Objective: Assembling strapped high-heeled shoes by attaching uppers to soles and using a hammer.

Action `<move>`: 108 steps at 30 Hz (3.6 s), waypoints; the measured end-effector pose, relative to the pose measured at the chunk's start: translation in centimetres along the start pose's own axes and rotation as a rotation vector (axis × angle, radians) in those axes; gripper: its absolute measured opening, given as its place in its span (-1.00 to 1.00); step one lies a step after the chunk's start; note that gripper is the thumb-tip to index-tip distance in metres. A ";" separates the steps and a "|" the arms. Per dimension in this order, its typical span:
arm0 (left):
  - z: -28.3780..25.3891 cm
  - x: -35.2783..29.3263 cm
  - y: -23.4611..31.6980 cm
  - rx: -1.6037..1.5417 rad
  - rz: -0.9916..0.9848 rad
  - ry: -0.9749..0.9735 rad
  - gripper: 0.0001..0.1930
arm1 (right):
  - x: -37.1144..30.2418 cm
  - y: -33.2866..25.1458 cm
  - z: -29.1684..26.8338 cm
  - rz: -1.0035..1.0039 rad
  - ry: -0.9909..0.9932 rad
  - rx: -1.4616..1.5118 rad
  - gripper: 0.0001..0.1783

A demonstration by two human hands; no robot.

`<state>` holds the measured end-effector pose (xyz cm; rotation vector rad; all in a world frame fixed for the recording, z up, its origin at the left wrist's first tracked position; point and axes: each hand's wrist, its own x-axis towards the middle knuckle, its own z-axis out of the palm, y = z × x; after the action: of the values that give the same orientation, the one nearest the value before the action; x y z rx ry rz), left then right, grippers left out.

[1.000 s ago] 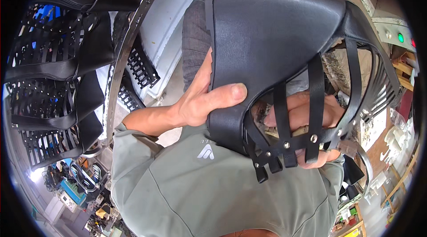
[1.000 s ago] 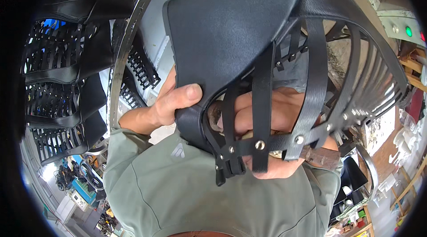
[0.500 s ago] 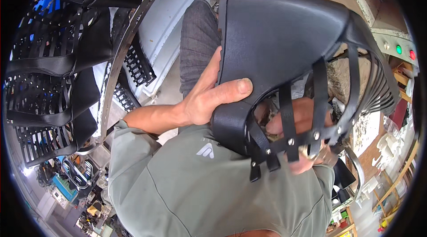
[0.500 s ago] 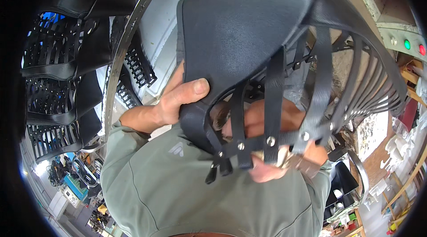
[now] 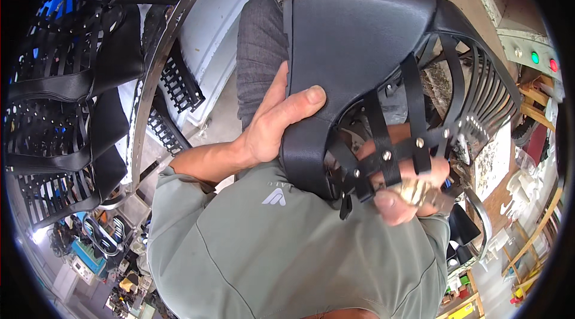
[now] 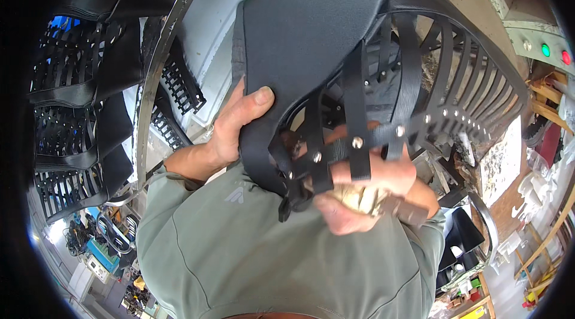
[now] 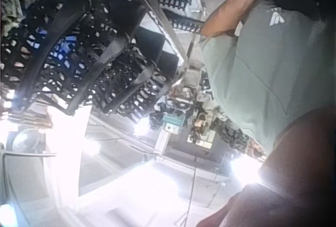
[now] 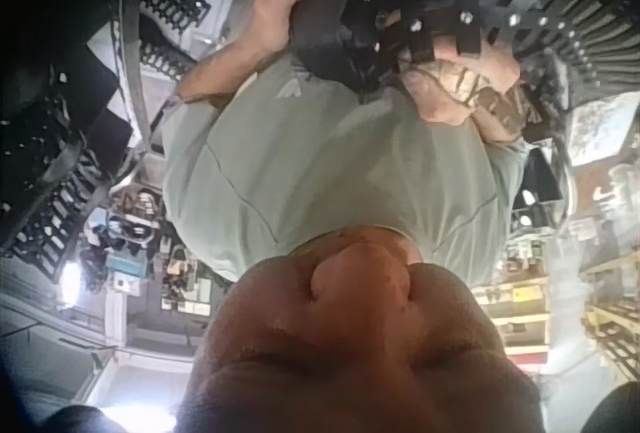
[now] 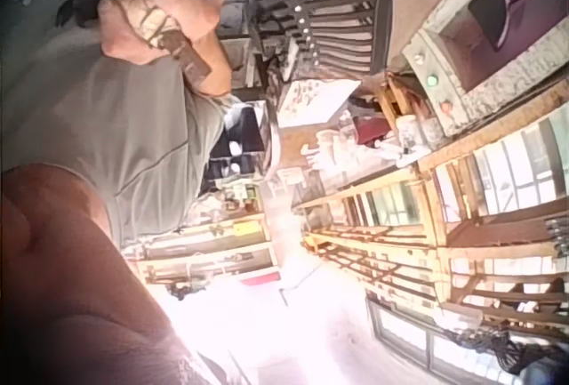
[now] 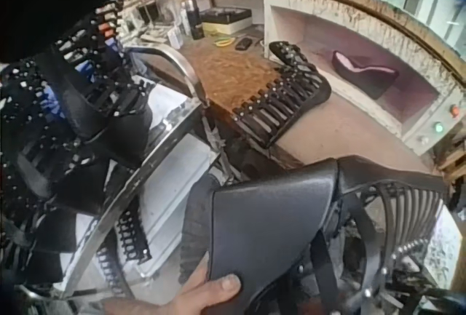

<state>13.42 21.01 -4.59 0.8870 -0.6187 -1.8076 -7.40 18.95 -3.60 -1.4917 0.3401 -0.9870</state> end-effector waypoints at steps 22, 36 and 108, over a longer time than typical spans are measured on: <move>-1.4 -0.5 0.3 0.005 -0.100 -0.052 -0.22 | 1.5 3.8 -1.4 -0.310 -0.179 0.211 -0.89; -1.3 0.9 1.3 0.229 -0.112 -0.195 -0.05 | 3.2 -0.6 -2.8 0.004 -0.168 -0.125 -0.57; -1.9 -0.8 0.7 1.353 1.105 -0.386 -0.28 | 0.7 -3.1 -5.8 -0.123 0.000 -0.838 -0.20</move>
<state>15.53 21.41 -5.01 0.6863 -2.1632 -0.3503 -12.28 15.26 -1.15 -2.2851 0.7275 -0.9882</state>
